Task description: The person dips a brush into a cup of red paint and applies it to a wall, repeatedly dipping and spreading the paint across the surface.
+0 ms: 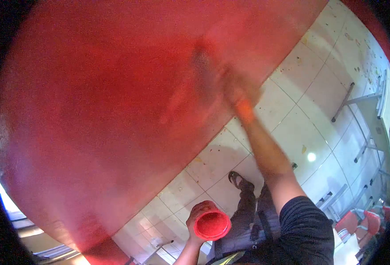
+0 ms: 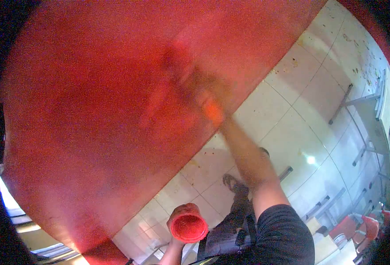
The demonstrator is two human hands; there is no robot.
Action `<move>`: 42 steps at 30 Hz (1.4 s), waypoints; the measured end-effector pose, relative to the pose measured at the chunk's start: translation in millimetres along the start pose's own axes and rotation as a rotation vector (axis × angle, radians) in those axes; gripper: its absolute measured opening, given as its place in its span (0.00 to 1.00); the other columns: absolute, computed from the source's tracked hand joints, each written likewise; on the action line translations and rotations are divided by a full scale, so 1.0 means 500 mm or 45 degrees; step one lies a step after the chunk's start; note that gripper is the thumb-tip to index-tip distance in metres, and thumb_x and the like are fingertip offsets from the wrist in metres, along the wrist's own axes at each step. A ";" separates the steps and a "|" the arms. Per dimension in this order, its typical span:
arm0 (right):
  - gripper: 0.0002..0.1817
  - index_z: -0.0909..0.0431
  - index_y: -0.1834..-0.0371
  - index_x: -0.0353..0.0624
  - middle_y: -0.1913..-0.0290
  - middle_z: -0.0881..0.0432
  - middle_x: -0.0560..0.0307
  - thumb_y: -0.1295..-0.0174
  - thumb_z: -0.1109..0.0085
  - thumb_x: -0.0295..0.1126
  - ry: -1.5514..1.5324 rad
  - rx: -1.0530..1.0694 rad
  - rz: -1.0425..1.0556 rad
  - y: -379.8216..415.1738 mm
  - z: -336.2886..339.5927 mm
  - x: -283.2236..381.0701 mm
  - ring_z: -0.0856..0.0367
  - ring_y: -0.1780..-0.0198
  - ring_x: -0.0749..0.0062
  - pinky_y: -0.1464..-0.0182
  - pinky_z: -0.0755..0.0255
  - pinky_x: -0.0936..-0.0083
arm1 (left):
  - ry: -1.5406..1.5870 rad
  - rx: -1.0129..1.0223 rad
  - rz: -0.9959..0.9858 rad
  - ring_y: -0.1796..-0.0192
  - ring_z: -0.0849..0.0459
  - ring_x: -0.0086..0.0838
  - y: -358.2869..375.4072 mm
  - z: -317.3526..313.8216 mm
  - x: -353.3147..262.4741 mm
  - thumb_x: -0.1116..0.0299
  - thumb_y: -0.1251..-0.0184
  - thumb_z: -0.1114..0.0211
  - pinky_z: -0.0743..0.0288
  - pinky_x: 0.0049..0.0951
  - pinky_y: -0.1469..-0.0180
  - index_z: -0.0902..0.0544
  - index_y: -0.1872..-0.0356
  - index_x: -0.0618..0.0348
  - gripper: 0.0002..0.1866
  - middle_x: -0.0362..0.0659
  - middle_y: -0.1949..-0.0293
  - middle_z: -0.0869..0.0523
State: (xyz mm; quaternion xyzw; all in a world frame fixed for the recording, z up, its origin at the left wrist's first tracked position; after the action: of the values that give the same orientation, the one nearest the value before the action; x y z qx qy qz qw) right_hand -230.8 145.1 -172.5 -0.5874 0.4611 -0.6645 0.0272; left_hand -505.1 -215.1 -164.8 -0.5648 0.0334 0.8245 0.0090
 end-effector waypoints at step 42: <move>0.05 0.19 0.61 0.46 0.61 0.18 0.61 0.34 0.38 0.34 -0.275 -0.073 0.240 -0.122 -0.022 0.262 0.22 0.59 0.70 0.55 0.27 0.73 | -0.028 0.062 -0.005 0.46 0.15 0.43 0.028 0.026 -0.044 0.58 0.66 0.11 0.20 0.42 0.44 0.21 0.44 0.56 0.42 0.53 0.49 0.15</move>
State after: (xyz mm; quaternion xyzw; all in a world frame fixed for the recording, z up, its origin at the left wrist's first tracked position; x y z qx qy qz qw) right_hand -249.0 110.8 -33.1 -0.6101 0.5274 -0.5785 0.1224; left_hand -510.1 -227.8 -138.8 -0.5553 0.0524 0.8296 0.0246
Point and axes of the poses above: each hand's wrist, its own y-axis away from the middle knuckle, its own z-axis out of the back of the hand, x = y × z, the point moved 9 cm from there along -y, towards the middle knuckle
